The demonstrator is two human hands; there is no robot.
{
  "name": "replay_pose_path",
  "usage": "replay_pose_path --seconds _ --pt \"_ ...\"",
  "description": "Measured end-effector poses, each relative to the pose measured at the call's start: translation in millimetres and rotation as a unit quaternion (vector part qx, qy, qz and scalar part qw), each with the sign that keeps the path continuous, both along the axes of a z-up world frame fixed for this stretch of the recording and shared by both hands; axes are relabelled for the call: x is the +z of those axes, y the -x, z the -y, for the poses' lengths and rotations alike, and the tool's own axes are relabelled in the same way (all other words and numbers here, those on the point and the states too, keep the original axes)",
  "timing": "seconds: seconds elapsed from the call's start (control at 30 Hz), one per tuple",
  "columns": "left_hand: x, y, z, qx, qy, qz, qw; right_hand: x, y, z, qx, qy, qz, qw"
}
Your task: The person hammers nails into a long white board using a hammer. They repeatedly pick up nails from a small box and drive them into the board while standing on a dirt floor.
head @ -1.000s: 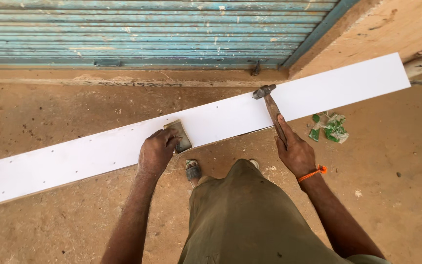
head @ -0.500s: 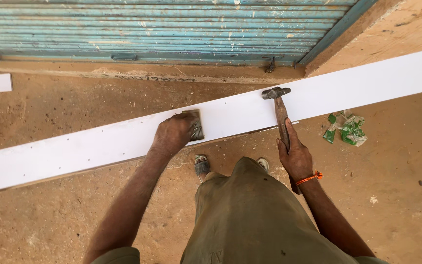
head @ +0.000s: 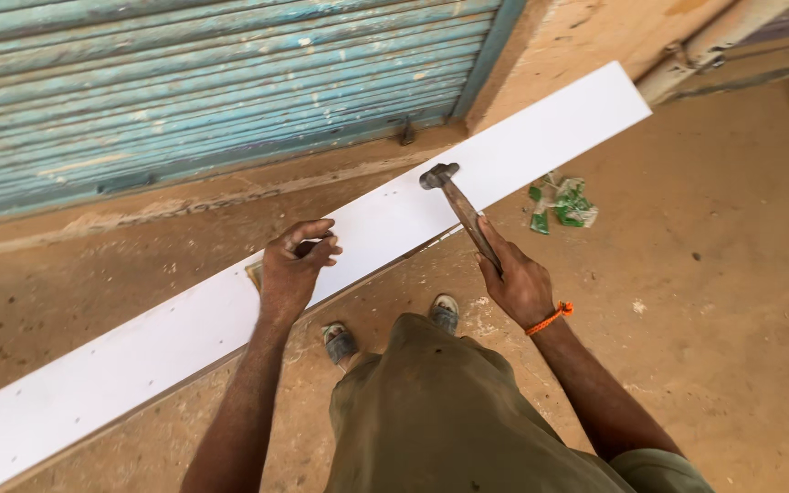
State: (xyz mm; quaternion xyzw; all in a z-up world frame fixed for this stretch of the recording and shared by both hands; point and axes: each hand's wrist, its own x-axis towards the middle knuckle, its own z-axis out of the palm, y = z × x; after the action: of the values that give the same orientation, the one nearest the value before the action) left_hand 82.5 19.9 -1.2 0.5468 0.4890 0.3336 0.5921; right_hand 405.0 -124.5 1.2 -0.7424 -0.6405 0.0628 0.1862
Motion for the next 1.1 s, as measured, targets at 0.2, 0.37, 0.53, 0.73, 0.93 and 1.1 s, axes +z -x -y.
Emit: replay_pose_path --seconds 0.2,0.37,0.53,0.73,0.93,1.1 --pt "-12 -104 -35 -0.082 -0.013 0.004 0.997 24 -36 -22 -0.014 -0.036 0.018 0.999" --pt "-47 -148 -75 -0.046 0.011 0.112 0.993 8 -52 -31 -0.069 0.072 0.052 0.994" --pt "-72 -183 -99 -0.060 -0.082 0.022 0.995 -6 -64 -16 -0.102 0.082 -0.010 0.991" --pt "-79 -221 -115 -0.150 -0.137 -0.079 0.976 -3 -67 -7 -0.165 0.063 -0.123 0.977" --pt "-81 -225 -111 -0.155 -0.120 -0.096 0.976 34 -59 -7 -0.166 0.038 -0.161 0.972" --pt "-77 -224 -107 -0.144 -0.163 -0.097 0.971 45 -53 -19 -0.084 -0.044 -0.149 0.984"
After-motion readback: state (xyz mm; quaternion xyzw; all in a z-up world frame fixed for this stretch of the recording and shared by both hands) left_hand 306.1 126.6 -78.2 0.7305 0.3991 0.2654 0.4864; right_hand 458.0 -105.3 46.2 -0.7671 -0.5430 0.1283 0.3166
